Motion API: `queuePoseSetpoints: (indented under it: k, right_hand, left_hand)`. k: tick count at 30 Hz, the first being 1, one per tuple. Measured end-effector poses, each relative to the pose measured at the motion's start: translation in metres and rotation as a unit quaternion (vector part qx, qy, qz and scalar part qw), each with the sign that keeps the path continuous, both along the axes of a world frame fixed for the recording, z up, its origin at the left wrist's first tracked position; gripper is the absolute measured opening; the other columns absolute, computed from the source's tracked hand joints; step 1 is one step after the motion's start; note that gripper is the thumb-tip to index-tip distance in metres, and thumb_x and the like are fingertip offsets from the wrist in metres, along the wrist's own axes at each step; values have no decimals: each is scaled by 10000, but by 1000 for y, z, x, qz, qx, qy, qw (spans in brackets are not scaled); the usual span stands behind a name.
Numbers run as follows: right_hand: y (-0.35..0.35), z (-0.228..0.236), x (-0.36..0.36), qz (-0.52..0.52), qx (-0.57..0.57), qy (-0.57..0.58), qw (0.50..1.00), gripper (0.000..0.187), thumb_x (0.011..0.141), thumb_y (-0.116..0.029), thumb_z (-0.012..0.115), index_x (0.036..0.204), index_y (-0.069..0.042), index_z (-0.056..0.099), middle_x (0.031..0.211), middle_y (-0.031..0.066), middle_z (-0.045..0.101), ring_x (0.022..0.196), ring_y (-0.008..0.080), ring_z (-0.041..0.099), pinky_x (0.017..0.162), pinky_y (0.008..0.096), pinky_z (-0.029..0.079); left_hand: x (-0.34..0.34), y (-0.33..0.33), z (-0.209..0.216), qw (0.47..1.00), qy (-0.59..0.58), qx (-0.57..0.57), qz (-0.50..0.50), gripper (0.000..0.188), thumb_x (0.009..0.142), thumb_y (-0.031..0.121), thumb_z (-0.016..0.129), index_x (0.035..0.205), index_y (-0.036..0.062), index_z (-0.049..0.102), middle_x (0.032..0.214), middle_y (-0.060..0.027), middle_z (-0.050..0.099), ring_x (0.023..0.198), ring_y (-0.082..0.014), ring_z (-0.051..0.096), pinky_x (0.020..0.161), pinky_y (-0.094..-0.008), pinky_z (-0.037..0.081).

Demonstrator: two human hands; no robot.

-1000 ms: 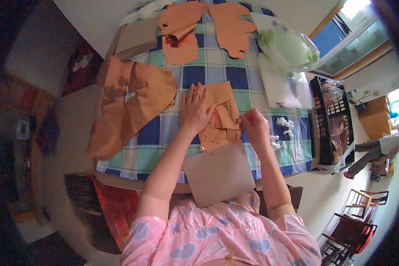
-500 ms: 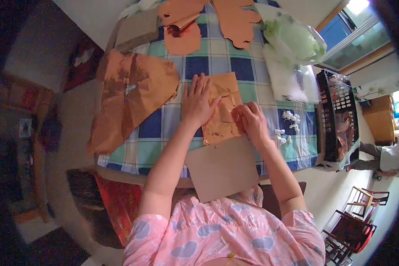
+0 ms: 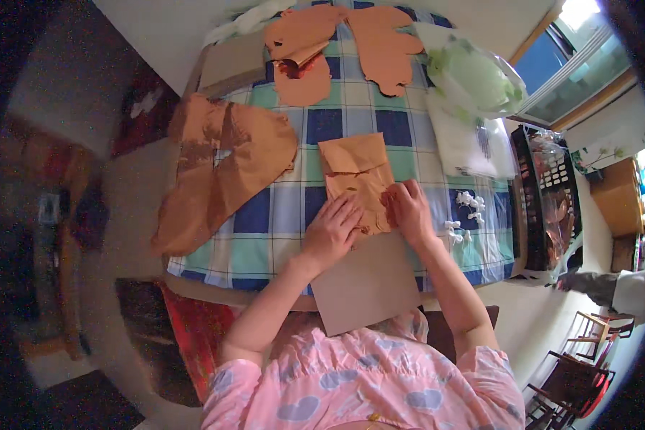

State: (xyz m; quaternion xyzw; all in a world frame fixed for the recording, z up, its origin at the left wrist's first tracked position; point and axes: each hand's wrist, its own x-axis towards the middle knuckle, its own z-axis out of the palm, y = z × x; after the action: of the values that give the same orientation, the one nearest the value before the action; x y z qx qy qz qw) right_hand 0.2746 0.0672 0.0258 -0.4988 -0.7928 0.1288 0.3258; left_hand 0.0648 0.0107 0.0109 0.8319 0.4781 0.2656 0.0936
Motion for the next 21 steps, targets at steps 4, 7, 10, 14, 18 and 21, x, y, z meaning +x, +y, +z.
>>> queuePoseSetpoints:
  k: [4,7,10,14,18,21]
  right_hand:
    - [2,-2,4,15,18,8,1000,164,799,7,620,952,-52,628,890,140,558,861,346,576,736,418,486]
    - [1,0,7,22,1,0,1000,194,793,22,617,971,-56,629,904,141,558,873,348,574,748,416,484]
    - [1,1,9,37,1,6,999,208,786,31,610,973,-55,632,926,142,562,887,348,577,751,412,485]
    - [-2,1,17,42,-28,21,998,163,822,23,600,965,-49,633,939,144,565,875,332,589,734,394,493]
    - [-9,13,21,1,-104,84,991,100,864,-100,623,943,-39,614,940,157,583,869,368,583,729,427,487]
    - [-9,13,17,-34,-134,75,988,133,866,-107,622,981,-40,624,996,156,596,922,366,589,759,427,490]
  left_hand:
    - [1,-1,0,1000,8,11,4,418,843,181,625,1231,32,582,1404,-143,472,1337,-305,401,1125,-449,312]
    - [1,-1,-1,1000,5,6,4,436,842,175,622,1250,35,568,1404,-143,470,1338,-301,401,1126,-445,312]
    - [0,0,0,1000,4,-2,-1,446,843,166,618,1266,37,555,1402,-143,471,1339,-302,401,1126,-446,311]
    - [1,0,-2,1000,3,-5,-1,442,849,158,611,1270,39,549,1395,-144,477,1337,-309,402,1126,-451,311]
    - [0,-2,-1,1000,5,-5,3,427,855,161,607,1260,36,554,1392,-146,479,1337,-314,401,1126,-454,310]
    - [0,-3,1,1000,5,5,4,417,858,165,606,1252,35,560,1386,-149,483,1336,-316,402,1126,-457,310]
